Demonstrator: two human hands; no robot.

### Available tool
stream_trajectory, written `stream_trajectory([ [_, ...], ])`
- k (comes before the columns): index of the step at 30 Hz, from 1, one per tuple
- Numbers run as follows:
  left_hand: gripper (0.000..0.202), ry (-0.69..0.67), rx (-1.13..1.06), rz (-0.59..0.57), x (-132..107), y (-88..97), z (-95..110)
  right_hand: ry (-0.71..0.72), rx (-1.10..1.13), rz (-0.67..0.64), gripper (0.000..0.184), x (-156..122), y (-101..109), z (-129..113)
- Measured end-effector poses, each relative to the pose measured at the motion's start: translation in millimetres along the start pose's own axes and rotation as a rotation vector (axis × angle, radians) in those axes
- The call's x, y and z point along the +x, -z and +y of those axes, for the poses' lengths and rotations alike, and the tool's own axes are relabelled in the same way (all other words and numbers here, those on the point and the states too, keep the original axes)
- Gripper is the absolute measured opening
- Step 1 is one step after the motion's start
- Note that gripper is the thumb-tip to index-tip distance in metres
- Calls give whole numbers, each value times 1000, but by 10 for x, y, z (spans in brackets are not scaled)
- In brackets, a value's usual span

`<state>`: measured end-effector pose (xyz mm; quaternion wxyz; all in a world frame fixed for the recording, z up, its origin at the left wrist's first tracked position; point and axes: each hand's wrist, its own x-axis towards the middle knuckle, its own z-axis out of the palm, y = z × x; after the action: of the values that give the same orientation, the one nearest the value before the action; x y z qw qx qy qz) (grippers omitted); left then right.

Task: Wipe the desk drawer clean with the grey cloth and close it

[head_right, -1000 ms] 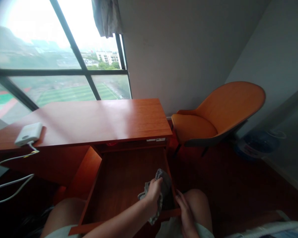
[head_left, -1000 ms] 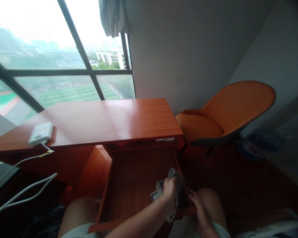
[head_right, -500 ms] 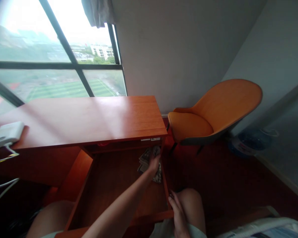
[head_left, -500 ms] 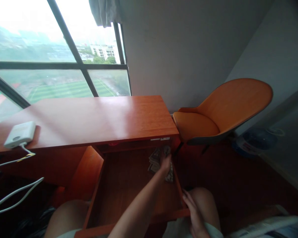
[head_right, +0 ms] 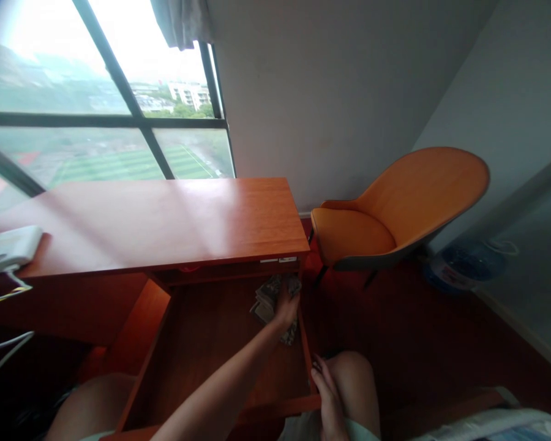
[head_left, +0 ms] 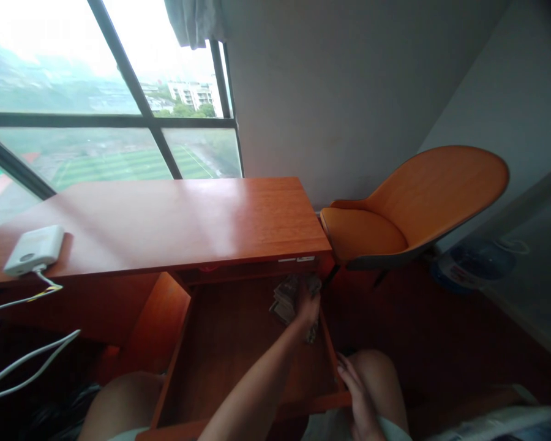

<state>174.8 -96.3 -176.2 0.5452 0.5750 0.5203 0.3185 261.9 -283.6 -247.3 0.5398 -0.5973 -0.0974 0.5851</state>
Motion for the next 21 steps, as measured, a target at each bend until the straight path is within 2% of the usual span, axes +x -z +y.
stream_trajectory([
  [2,58,-34,65,53,-166,-70,-97,17,8,35,55,3,1,0],
  [4,68,-17,146,26,-391,-107,-201,26,27,57,53,21,10,12],
  [7,68,34,261,-115,-751,-42,-299,23,51,52,49,59,30,43],
  [10,53,18,323,-270,-1011,158,-300,28,72,21,46,71,33,47],
  [13,42,32,314,-400,-1127,378,-262,20,78,2,49,37,10,4],
  [16,44,56,327,-506,-1156,522,-232,-23,63,-12,58,-23,-25,-58],
  [21,46,-124,424,-619,-1168,693,-141,-49,64,-35,63,-86,-61,-118],
])
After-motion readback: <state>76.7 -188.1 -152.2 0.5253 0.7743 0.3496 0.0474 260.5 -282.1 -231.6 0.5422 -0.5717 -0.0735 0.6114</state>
